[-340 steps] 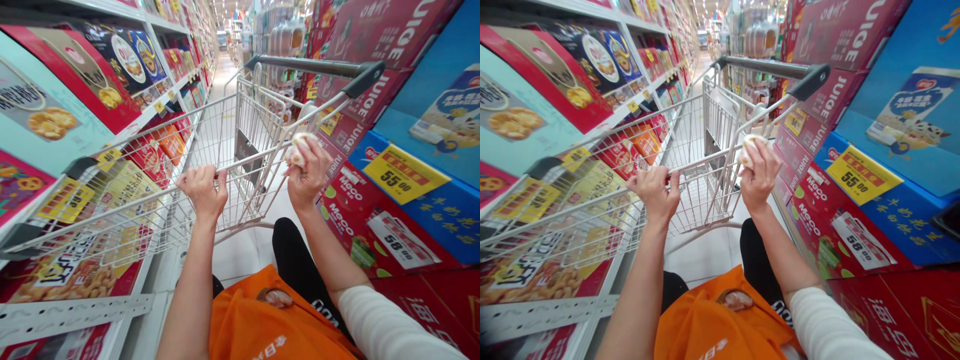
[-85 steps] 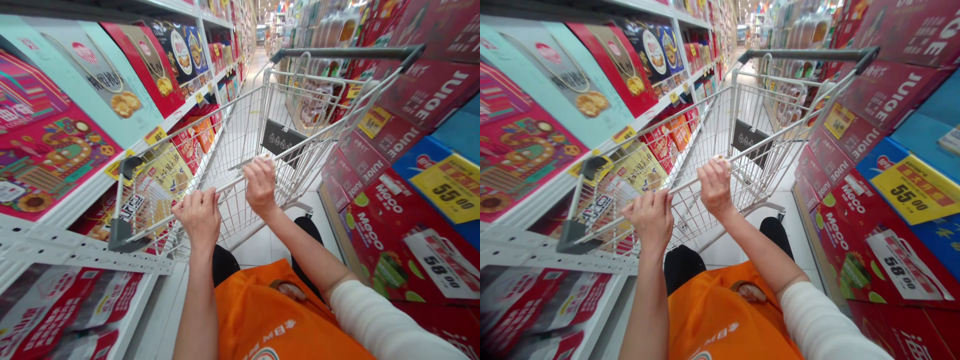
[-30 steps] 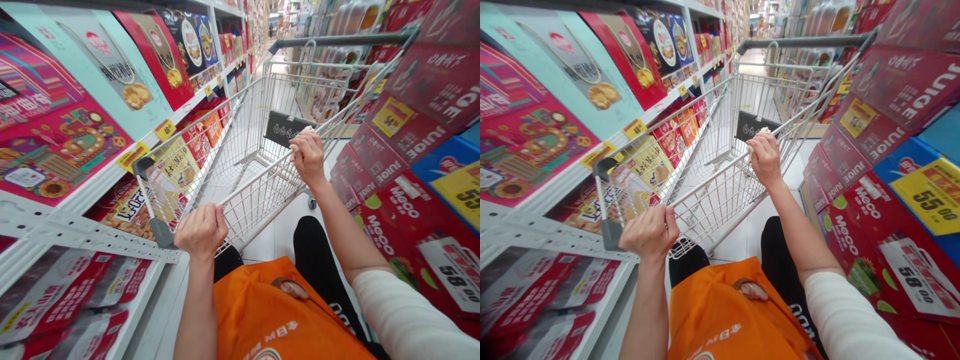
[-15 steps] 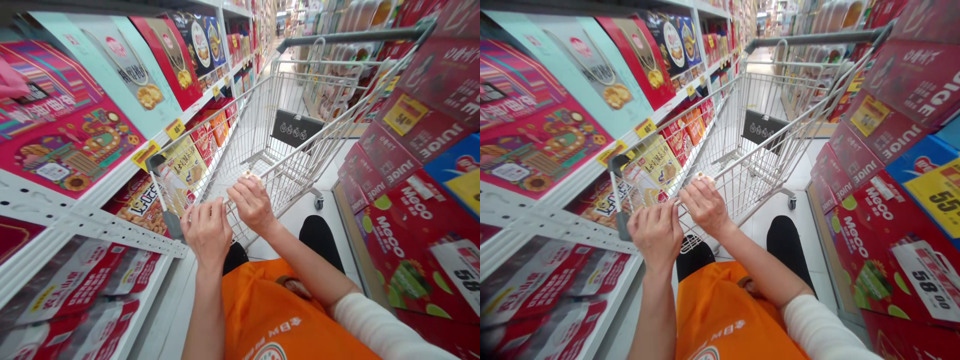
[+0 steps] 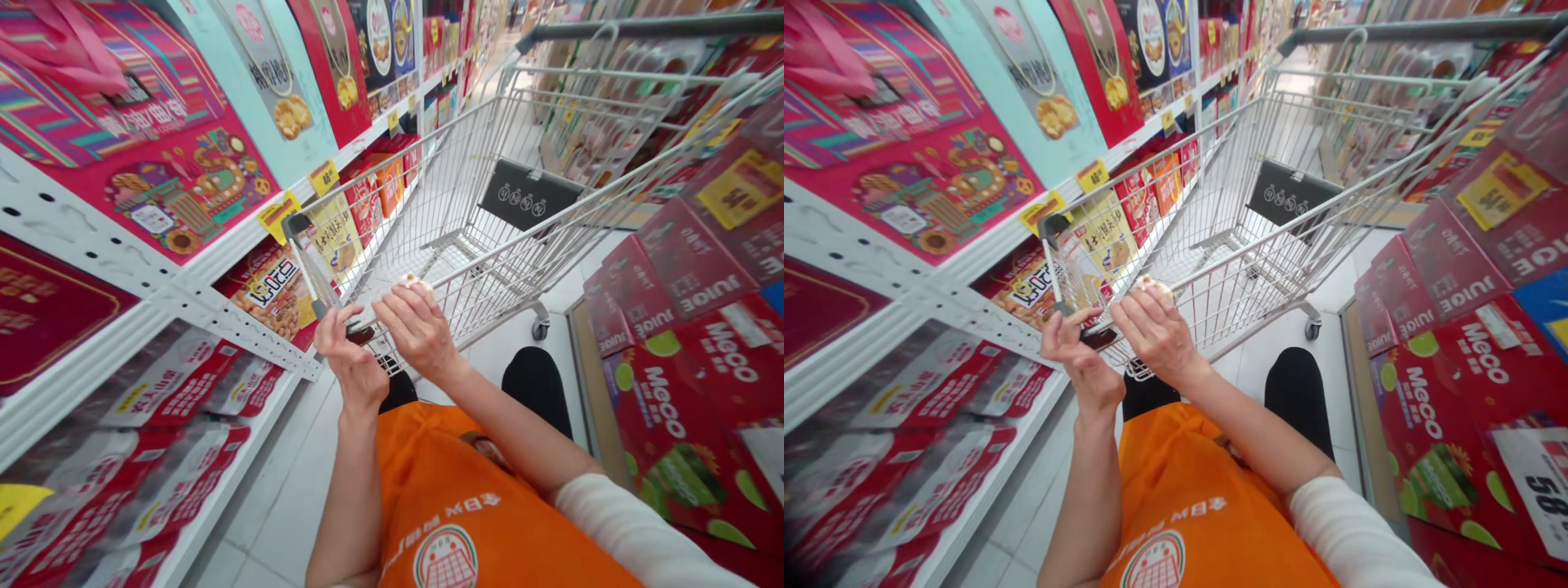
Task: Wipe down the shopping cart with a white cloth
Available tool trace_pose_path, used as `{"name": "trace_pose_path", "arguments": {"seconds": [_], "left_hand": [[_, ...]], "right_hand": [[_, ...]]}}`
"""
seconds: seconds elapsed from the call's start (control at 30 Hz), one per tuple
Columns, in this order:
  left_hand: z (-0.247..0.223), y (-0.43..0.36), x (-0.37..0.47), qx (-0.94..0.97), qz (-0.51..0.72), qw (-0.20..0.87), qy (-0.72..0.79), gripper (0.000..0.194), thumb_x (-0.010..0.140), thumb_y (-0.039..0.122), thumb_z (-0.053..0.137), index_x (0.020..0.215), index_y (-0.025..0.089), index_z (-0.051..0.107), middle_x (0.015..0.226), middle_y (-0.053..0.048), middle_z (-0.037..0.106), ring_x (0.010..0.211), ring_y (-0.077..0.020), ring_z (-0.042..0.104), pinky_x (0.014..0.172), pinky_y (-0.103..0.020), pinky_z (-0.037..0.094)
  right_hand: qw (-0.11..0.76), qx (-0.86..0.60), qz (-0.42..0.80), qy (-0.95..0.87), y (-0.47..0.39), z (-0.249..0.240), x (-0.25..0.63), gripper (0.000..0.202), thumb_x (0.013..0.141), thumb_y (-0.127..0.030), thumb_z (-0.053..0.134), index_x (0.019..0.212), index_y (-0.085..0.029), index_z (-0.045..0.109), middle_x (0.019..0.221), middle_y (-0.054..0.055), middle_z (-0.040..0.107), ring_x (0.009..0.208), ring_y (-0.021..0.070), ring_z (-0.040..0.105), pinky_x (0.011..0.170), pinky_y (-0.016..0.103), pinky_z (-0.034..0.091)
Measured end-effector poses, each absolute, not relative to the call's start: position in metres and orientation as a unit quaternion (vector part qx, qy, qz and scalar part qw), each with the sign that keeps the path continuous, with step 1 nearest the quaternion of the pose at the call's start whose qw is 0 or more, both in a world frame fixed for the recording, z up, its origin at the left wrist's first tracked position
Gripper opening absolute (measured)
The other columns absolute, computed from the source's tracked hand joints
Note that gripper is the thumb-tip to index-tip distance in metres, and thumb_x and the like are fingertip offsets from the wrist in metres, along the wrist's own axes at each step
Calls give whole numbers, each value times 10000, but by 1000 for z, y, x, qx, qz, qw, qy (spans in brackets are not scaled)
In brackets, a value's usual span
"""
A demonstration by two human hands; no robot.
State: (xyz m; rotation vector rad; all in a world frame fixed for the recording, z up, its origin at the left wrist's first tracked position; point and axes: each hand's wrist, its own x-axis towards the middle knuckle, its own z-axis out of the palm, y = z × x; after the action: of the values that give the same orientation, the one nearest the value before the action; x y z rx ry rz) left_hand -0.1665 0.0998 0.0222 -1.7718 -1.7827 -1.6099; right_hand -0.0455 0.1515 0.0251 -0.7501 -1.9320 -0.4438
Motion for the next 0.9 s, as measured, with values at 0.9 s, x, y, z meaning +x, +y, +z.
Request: {"name": "trace_pose_path", "arguments": {"seconds": [0.9], "left_hand": [[22, 90, -168, -566, -661, -13, -492, 708, 954, 750, -24, 1503, 336, 144, 1334, -129, 662, 1500, -238, 450, 1233, -552, 357]], "right_hand": [[522, -382, -108, -755, 142, 21, -48, 360, 995, -153, 523, 1316, -263, 644, 1282, 72, 739, 1361, 262, 589, 1216, 509, 414]]}}
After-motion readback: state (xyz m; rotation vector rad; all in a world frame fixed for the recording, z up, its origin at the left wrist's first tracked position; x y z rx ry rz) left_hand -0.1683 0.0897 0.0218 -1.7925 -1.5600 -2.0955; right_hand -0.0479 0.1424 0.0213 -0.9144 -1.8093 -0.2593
